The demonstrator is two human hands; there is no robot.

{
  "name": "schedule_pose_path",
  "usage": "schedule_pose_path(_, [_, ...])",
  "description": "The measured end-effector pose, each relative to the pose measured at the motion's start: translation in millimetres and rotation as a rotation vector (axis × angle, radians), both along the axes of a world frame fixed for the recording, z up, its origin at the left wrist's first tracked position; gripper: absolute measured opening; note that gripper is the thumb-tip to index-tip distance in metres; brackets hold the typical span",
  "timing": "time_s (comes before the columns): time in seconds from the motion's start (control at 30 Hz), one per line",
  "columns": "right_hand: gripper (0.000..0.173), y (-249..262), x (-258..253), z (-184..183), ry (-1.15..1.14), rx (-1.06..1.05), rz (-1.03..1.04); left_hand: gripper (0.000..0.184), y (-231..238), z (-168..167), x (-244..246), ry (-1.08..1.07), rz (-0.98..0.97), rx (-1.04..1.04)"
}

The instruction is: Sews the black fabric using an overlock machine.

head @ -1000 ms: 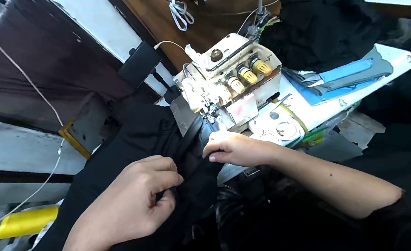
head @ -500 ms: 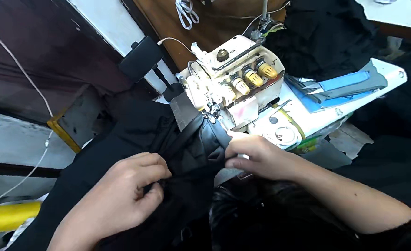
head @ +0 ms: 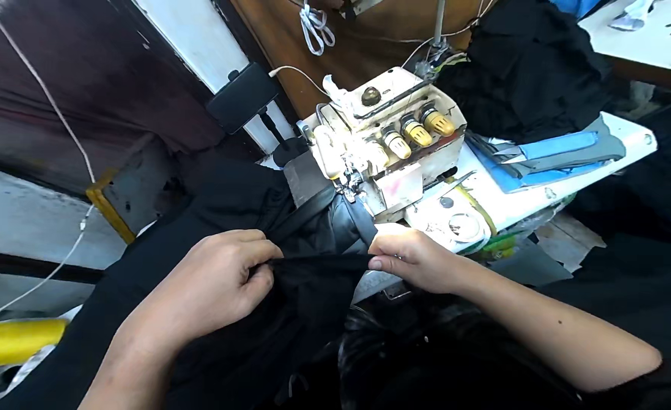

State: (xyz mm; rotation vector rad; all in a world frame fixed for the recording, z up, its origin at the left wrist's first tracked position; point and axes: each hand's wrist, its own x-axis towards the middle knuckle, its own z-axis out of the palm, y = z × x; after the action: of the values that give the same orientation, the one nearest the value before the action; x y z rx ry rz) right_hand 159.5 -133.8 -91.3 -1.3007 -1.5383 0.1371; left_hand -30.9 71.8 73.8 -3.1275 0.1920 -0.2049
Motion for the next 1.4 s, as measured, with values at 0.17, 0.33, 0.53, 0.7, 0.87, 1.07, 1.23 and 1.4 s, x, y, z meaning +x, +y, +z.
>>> schedule_pose_path(0.17, [0.028, -24.2, -21.5, 9.1, -0.125, 0.113, 0.004, 0.031, 0.3, 1.3, 1.1, -0.007, 0.019, 0.046])
schedule_pose_path(0.33, [0.041, -18.3, -11.9, 28.6, -0.081, 0.177, 0.216, 0.027, 0.9, 11.7, 11.1, -0.003, 0.019, 0.099])
schedule_pose_path(0.53, [0.037, 33.8, -11.4, 14.4, 0.171, -0.072, 0.119, 0.019, -12.9, 24.2, 21.3, 0.036, 0.023, 0.181])
schedule_pose_path(0.7, [0.036, -2.6, -8.7, 3.1, 0.008, 0.083, 0.029, 0.029, 3.1, -3.2, -7.0, 0.068, 0.121, 0.117])
schedule_pose_path(0.87, [0.028, 6.0, -5.8, -15.2, 0.104, -0.048, -0.142, 0.032, -0.9, -13.3, -12.4, 0.004, 0.018, 0.023])
schedule_pose_path(1.07, [0.026, 14.8, -16.9, -17.1, 0.094, -0.024, -0.235, 0.032, -1.5, -12.6, -18.1, 0.011, 0.017, 0.019])
schedule_pose_path(1.23, [0.03, 5.3, -35.5, 25.3, -0.131, 0.253, -0.026, 0.037, -20.0, 11.8, -29.9, 0.047, 0.066, 0.062])
schedule_pose_path(1.4, [0.032, 11.4, -37.1, 25.3, -0.049, 0.329, -0.044, 0.033, -33.5, 56.4, -35.6, 0.221, -0.127, -0.317])
